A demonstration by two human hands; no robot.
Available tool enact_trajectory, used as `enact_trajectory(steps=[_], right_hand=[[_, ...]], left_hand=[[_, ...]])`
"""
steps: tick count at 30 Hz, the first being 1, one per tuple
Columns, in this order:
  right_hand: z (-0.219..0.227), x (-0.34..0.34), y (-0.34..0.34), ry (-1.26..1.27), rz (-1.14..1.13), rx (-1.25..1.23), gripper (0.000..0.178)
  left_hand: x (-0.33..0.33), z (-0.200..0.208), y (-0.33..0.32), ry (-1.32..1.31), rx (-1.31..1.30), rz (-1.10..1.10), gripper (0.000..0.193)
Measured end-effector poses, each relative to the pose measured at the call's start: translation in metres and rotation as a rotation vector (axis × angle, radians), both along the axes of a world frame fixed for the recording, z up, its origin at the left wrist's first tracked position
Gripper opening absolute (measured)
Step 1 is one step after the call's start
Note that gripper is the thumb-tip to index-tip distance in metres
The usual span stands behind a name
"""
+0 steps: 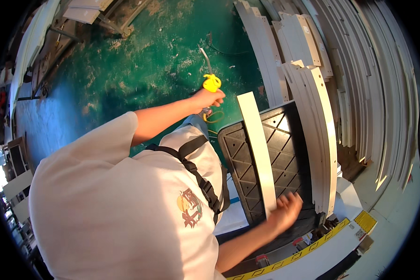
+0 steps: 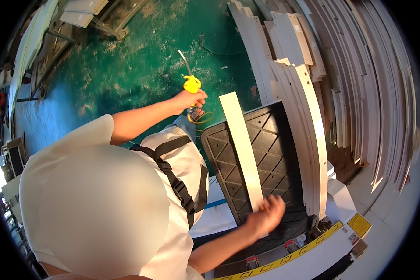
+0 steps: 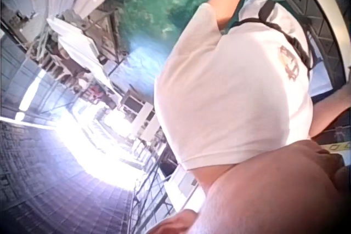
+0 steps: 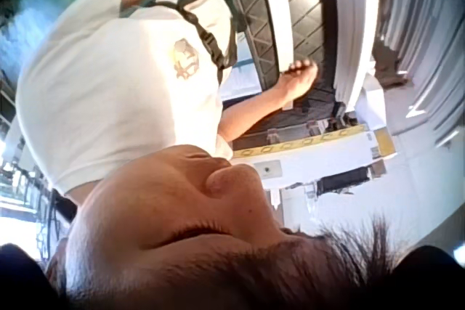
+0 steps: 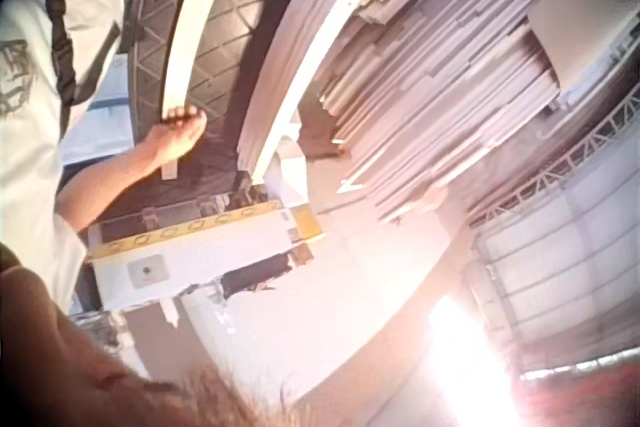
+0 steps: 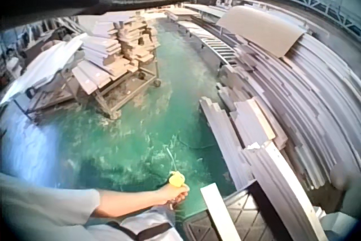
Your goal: The person processes wood planks by blowing dust off them with an air gun and then placing them onto a stack.
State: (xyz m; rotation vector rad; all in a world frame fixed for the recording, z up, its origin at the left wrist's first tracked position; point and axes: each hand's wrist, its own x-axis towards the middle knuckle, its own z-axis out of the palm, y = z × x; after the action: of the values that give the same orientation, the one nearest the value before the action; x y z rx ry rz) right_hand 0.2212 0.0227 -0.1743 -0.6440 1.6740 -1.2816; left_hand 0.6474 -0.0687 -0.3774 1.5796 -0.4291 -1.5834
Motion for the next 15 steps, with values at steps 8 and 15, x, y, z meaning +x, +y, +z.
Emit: enact_trajectory(steps=[8,15], right_hand=[[-0.074,0.144,-0.107,-0.144,0.709,0.299,0.02],[-0.113,0.193,-0.204,0.278,1.011,0.131,0.018]], left_hand=[[-0.026,0.007,-0.045,-0.104,0.0,-0.418,0.062],[-0.011,0.02,-0.046,-0.212,0.032,-0.577,0.068]])
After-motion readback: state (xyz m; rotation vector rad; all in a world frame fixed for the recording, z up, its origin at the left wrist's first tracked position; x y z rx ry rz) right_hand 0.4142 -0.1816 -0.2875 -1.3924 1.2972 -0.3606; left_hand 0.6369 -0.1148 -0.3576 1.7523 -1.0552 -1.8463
